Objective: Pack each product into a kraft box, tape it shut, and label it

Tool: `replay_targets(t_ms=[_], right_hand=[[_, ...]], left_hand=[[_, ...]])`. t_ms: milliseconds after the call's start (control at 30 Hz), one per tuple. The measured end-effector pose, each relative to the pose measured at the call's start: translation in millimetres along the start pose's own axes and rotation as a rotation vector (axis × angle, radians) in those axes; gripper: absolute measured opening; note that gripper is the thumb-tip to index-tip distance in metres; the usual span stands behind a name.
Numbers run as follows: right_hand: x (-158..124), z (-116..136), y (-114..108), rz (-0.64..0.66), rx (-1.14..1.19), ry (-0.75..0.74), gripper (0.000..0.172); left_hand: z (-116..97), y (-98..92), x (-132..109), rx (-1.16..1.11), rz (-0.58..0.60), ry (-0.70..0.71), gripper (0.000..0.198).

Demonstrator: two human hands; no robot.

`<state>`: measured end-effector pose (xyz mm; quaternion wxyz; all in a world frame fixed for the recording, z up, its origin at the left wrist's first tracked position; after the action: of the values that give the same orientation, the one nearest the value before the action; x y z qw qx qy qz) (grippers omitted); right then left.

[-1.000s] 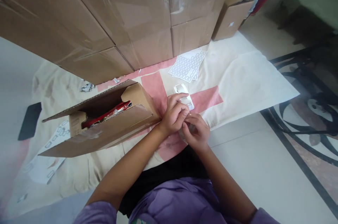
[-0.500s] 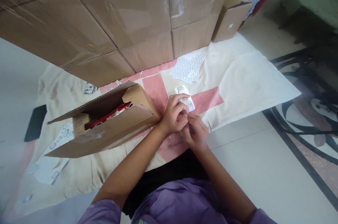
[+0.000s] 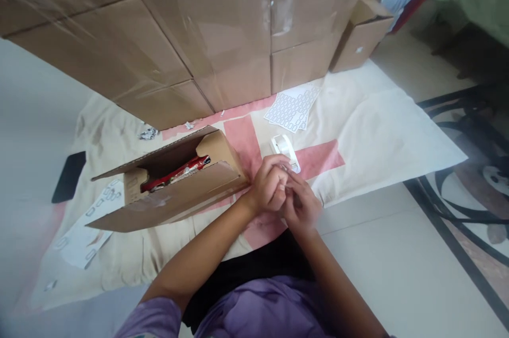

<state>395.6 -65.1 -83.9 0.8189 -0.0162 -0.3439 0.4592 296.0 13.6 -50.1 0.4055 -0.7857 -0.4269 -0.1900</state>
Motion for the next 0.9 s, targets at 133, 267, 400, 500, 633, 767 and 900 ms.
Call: replay_targets(t_ms=[133, 267, 400, 500, 633, 767, 900], right_hand=[[-5, -17, -8, 0.015, 0.139, 0.077, 0.026], [-1, -30, -1, 0.173, 0.331, 0.163, 0.031], [1, -42, 0, 0.199, 0.415, 0.26, 0.013], [0, -51, -1, 0.19, 0.386, 0.322, 0.018], [1, -57, -5, 0.178, 0.306, 0.325, 0.027], [-1, -63, -7, 0.141, 0.256, 0.337, 0.031], [-4, -67, -9, 0.079, 0.249, 0.376, 0.038]], left_hand=[[-22, 3.3, 0, 0.054, 0.0, 0.157, 0.002], [-19, 6.0, -1, 0.06, 0.022, 0.107, 0.005], [-25, 12.8, -2, 0.139, 0.077, 0.161, 0.006], [-26, 23.7, 1, 0.219, 0.209, 0.161, 0.007], [-30, 18.7, 5, 0.252, 0.236, 0.184, 0.016], [-29, 10.1, 10, 0.266, 0.196, 0.124, 0.023], [-19, 10.6, 15, 0.239, 0.21, -0.036, 0.023]])
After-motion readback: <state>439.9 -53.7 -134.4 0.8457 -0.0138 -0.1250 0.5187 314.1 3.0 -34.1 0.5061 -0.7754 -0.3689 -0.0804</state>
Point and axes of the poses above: each hand's wrist, its own x-axis towards the middle knuckle, its own y-axis out of the palm, z = x × y, the point moved 10 cm from there along x, towards the middle knuckle, and after that the axes turned 6 degrees about z, right-handed, at the moved point
